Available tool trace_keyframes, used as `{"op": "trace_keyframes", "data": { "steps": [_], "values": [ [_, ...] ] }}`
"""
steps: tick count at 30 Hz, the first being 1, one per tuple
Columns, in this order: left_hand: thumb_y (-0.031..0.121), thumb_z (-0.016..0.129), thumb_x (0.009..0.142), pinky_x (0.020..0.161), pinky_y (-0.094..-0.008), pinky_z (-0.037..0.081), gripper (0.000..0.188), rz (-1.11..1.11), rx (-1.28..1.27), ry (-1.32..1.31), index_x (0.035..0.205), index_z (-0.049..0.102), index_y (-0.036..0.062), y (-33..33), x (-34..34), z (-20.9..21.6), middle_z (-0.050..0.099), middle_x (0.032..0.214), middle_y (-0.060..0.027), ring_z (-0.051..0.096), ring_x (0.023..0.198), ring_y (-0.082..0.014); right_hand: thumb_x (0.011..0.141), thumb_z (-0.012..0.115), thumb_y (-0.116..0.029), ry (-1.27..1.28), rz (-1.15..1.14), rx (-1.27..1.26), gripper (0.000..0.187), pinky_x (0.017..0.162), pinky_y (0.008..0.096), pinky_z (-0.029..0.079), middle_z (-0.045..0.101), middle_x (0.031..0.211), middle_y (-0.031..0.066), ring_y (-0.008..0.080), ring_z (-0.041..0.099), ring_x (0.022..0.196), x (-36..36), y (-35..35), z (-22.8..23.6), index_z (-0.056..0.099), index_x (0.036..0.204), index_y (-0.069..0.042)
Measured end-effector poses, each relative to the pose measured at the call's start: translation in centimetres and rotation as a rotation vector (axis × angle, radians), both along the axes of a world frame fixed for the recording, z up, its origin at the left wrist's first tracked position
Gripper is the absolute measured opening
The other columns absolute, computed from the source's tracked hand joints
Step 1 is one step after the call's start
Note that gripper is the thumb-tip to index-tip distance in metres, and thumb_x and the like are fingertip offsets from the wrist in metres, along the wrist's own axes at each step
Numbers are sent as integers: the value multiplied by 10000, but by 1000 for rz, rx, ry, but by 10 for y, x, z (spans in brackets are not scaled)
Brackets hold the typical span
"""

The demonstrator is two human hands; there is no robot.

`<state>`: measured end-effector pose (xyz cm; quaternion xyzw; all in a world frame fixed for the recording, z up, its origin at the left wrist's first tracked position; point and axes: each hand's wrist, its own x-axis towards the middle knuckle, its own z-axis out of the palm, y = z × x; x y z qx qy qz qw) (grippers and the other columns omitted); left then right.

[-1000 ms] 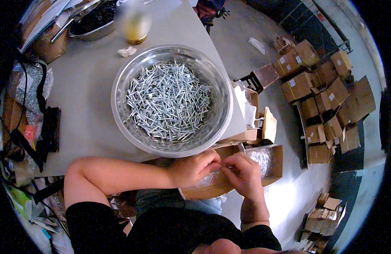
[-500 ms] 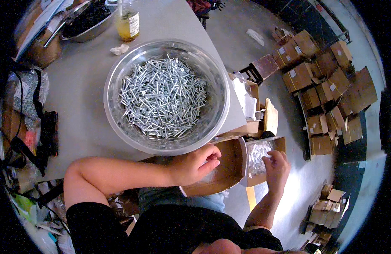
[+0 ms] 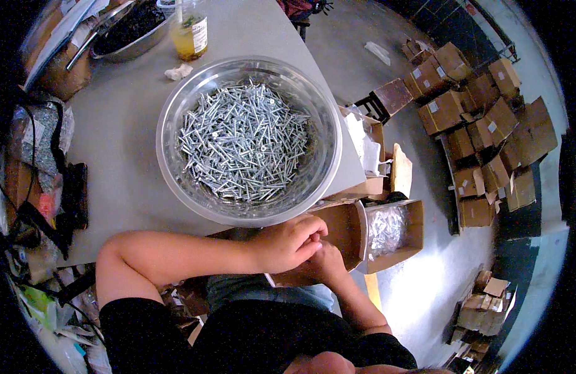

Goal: The person picks nails from a metal bowl and places them into small plastic bags held over a cardboard box. The person repeatedly fills each bag and sets it into the box while continuing the process.

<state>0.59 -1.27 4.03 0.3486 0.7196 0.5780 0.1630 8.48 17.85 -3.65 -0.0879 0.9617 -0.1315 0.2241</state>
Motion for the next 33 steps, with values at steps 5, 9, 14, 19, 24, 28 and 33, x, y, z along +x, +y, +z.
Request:
{"op": "trace_keyframes", "data": {
  "steps": [5, 9, 14, 19, 24, 28, 33],
  "values": [
    [112, 616, 841, 778, -387, 484, 175, 8, 12, 21, 984, 552, 34, 2, -1, -5, 605, 922, -125, 604, 868, -280, 793, 658, -322, 216, -9, 14, 316, 606, 429, 551, 660, 869, 136, 323, 668, 721, 1, 0, -2, 607, 990, -79],
    [108, 615, 839, 790, -391, 485, 167, -11, -50, -16, 977, 557, 34, 0, -3, 4, 609, 937, -131, 608, 884, -291, 801, 657, -295, 248, -5, -91, 323, 651, 451, 535, 659, 897, 161, 354, 658, 792, 3, -6, 2, 568, 1011, -66],
    [61, 614, 799, 701, -378, 478, 151, 16, 56, 12, 910, 529, 2, 4, 0, -4, 573, 846, -143, 590, 779, -287, 799, 681, -217, 42, -120, -174, 298, 629, 448, 535, 665, 874, 184, 373, 660, 771, -6, 4, 39, 552, 1012, -55],
    [48, 652, 757, 697, -396, 489, 172, -42, 37, -61, 881, 544, -3, 1, 1, 2, 607, 833, -156, 616, 792, -314, 793, 731, -223, 104, -259, -426, 406, 634, 504, 529, 662, 862, 222, 442, 642, 785, -11, -11, 95, 456, 1034, -47],
    [82, 656, 770, 730, -416, 502, 133, -60, 5, 15, 871, 612, 8, 3, 4, -3, 653, 835, -166, 644, 824, -343, 768, 772, -214, 94, -244, -519, 479, 664, 427, 535, 634, 837, 196, 367, 660, 789, -19, -6, 116, 436, 1058, -34],
    [156, 603, 825, 752, -439, 499, 165, -50, 9, 170, 923, 658, 35, 7, 10, -25, 661, 857, -168, 640, 826, -355, 656, 804, -28, 175, -60, -472, 356, 629, 272, 498, 605, 817, 57, 146, 609, 712, -54, 7, 163, 561, 916, -47],
    [220, 556, 859, 747, -473, 488, 202, -115, -84, 83, 906, 648, 47, 2, 14, -14, 659, 859, -179, 642, 820, -363, 737, 708, -26, 506, 258, -475, 197, 682, 357, 503, 615, 832, 101, 269, 621, 762, -111, -34, 198, 609, 908, -28]
  ]
}}
